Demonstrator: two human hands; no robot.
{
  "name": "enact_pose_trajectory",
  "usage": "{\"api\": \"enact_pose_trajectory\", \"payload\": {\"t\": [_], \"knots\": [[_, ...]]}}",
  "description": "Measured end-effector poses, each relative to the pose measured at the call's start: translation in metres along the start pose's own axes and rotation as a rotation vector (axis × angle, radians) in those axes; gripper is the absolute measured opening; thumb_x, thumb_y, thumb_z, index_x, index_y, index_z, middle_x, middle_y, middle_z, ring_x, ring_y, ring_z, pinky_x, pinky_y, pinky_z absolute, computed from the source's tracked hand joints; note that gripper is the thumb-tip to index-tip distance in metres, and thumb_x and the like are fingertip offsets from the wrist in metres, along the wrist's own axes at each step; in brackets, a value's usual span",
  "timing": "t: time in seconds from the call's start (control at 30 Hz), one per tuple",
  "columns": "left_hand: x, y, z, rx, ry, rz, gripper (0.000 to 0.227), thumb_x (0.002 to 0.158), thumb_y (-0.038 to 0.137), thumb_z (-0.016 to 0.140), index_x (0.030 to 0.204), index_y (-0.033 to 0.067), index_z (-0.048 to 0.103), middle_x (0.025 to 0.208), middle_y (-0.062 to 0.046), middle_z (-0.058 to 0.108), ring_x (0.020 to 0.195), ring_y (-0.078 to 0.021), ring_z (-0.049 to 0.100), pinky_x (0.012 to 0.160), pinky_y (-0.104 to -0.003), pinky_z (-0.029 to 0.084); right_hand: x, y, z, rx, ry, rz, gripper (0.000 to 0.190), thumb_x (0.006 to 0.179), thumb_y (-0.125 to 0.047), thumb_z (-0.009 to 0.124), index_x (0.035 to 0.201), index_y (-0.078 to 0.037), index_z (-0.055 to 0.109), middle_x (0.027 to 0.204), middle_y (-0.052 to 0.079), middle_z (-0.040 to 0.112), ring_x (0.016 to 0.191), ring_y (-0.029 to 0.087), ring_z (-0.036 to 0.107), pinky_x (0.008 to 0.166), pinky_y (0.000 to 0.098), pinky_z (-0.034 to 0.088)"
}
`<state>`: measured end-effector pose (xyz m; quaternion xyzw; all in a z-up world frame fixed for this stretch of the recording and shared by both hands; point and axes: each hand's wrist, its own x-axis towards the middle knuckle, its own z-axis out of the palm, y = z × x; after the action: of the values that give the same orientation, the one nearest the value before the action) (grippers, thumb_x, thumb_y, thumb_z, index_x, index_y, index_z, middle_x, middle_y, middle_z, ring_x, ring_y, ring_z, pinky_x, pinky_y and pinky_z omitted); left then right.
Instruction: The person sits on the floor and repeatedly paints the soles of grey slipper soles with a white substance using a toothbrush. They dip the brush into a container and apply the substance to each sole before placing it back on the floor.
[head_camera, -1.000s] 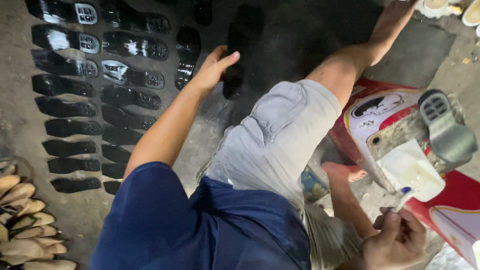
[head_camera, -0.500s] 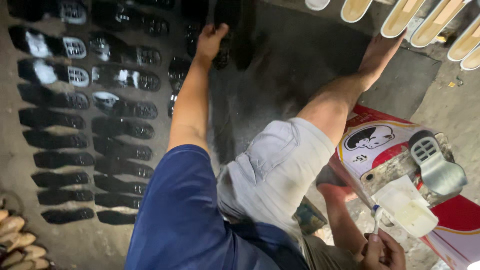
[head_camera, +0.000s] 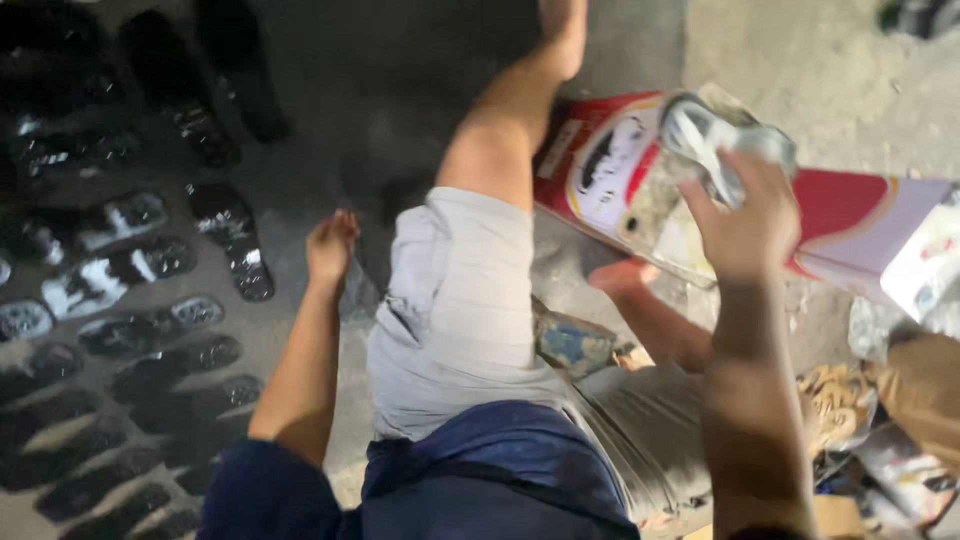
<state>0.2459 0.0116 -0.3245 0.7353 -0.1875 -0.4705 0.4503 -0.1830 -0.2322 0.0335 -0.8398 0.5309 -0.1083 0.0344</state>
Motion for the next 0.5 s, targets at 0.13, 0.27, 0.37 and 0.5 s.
{"api": "enact_pose_trajectory", "payload": {"t": [0.13,0.27,0.37,0.5], "knots": [[-0.050,0.061,0.016,-0.394,-0.043,-0.190,0.029,0.107,0.031,0.063,0.113,0.0039,0.067,0.084,0.000,0.060,0.075,-0.0094,0.057,0.065,-0.025,0.043,0.067,-0.007,0.014,0.031,-0.231,-0.001,0.070,0.076,-0.028,0.090,0.139,-0.010,0.066,0.141,0.014,0.063,0.124,0.038,0.062,0.100,0.0464,0.049],[-0.084,0.170,0.021,-0.302,0.001,0.343,0.024,0.109,0.016,0.066,0.126,-0.0001,0.061,0.118,-0.006,0.063,0.096,-0.0087,0.059,0.088,-0.024,0.049,0.073,-0.025,-0.002,-0.013,-0.260,0.105,0.065,0.078,-0.026,0.089,0.137,-0.012,0.066,0.138,0.012,0.064,0.120,0.036,0.063,0.095,0.0471,0.050],[-0.132,0.245,0.043,-0.358,-0.043,0.529,0.018,0.111,0.012,0.064,0.125,0.0020,0.058,0.139,-0.012,0.061,0.109,-0.0152,0.065,0.101,-0.029,0.055,0.032,-0.047,-0.040,0.115,-0.056,-0.010,0.064,0.083,-0.019,0.087,0.142,-0.011,0.064,0.144,0.010,0.064,0.125,0.032,0.064,0.097,0.0434,0.053],[-0.200,0.295,0.113,-1.094,-0.862,-0.197,0.050,0.096,0.043,0.067,0.139,0.0279,0.048,0.133,0.002,0.062,0.115,-0.0245,0.067,0.095,-0.040,0.059,-0.072,-0.111,-0.092,0.331,-0.139,-0.227,0.065,0.080,-0.029,0.088,0.138,-0.013,0.065,0.143,0.006,0.063,0.129,0.028,0.067,0.104,0.0425,0.055]]}}
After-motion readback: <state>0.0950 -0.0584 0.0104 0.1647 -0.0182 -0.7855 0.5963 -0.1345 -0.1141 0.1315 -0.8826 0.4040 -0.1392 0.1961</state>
